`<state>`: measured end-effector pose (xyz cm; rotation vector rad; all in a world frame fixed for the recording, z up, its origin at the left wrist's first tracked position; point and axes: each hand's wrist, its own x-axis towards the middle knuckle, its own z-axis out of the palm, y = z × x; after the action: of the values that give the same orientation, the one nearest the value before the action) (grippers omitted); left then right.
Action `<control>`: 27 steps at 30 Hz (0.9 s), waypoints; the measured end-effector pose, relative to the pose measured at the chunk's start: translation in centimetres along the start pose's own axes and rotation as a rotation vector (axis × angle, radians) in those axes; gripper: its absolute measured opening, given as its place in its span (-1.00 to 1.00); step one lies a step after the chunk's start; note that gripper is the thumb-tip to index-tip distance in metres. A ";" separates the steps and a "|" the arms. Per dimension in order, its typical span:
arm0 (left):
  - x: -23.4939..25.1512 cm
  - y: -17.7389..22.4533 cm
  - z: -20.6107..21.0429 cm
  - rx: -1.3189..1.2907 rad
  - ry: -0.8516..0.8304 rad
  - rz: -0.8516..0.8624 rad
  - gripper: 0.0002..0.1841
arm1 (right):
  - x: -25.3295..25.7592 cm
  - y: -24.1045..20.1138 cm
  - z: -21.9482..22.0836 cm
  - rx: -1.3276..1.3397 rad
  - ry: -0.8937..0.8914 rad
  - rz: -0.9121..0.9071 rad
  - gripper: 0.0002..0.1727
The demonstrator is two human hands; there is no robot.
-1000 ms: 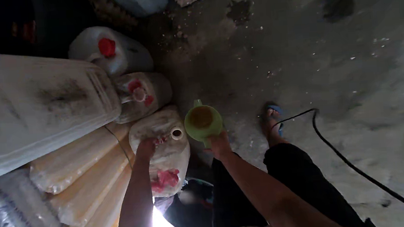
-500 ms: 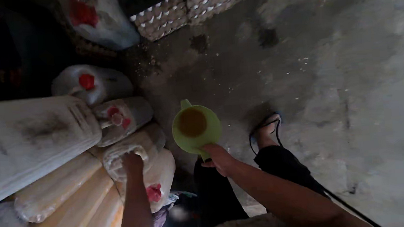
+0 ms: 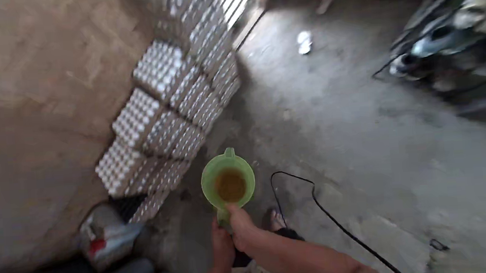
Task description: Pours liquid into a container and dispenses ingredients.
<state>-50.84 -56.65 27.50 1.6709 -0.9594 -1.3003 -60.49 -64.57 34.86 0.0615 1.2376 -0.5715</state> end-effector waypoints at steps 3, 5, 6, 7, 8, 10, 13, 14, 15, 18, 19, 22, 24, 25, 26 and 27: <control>7.3 8.2 6.0 -0.094 -0.140 0.173 0.04 | -1.6 -9.1 -1.6 0.234 -0.070 -0.211 -0.51; 11.9 14.2 10.8 -0.255 -0.220 0.196 -0.15 | -1.8 -15.1 -2.5 0.358 -0.135 -0.387 -0.57; 14.2 16.8 13.2 -0.288 -0.259 0.199 -0.37 | -1.6 -18.1 -2.9 0.401 -0.162 -0.473 -0.64; 16.6 19.1 15.5 -0.297 -0.287 0.197 -0.56 | -1.3 -21.0 -3.4 0.422 -0.187 -0.553 -0.69; 19.3 21.1 17.8 -0.304 -0.316 0.201 -0.62 | -1.0 -24.1 -3.8 0.429 -0.188 -0.626 -0.70; 24.6 24.9 22.1 -0.361 -0.372 0.215 -0.68 | -0.1 -30.3 -4.4 0.407 -0.165 -0.758 -0.70; 32.6 29.9 27.3 -0.391 -0.453 0.247 -0.73 | 1.0 -38.8 -5.4 0.293 -0.092 -0.886 -0.56; 35.6 32.0 29.1 -0.398 -0.486 0.270 -0.72 | 1.3 -41.9 -5.9 0.228 -0.086 -0.930 -0.47; 38.4 34.1 30.7 -0.396 -0.516 0.282 -0.70 | 1.7 -44.7 -6.6 0.159 -0.085 -0.964 -0.43; 46.2 39.2 35.3 -0.421 -0.529 0.287 -0.69 | 2.2 -51.3 -9.2 -0.046 -0.091 -1.001 -0.56; 49.0 40.7 36.8 -0.427 -0.528 0.290 -0.70 | 2.6 -53.4 -10.3 -0.113 -0.092 -1.007 -0.60; 57.6 44.4 41.2 -0.465 -0.489 0.276 -0.73 | 4.8 -59.5 -14.4 -0.208 0.052 -0.972 -0.65; 63.7 46.1 44.1 -0.511 -0.459 0.274 -0.76 | 7.4 -63.9 -17.7 -0.221 0.215 -0.935 -0.60; 66.9 46.8 45.6 -0.525 -0.440 0.273 -0.76 | 9.1 -66.6 -19.6 -0.216 0.298 -0.908 -0.59; 70.0 47.3 47.0 -0.534 -0.413 0.268 -0.77 | 10.9 -69.5 -21.5 -0.208 0.369 -0.875 -0.59; 73.2 47.6 48.3 -0.535 -0.385 0.263 -0.76 | 13.0 -72.8 -23.2 -0.195 0.427 -0.826 -0.59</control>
<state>-88.83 -148.60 35.84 0.8770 -0.9051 -1.5538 -110.23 -123.95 33.88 -0.5410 1.7251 -1.1856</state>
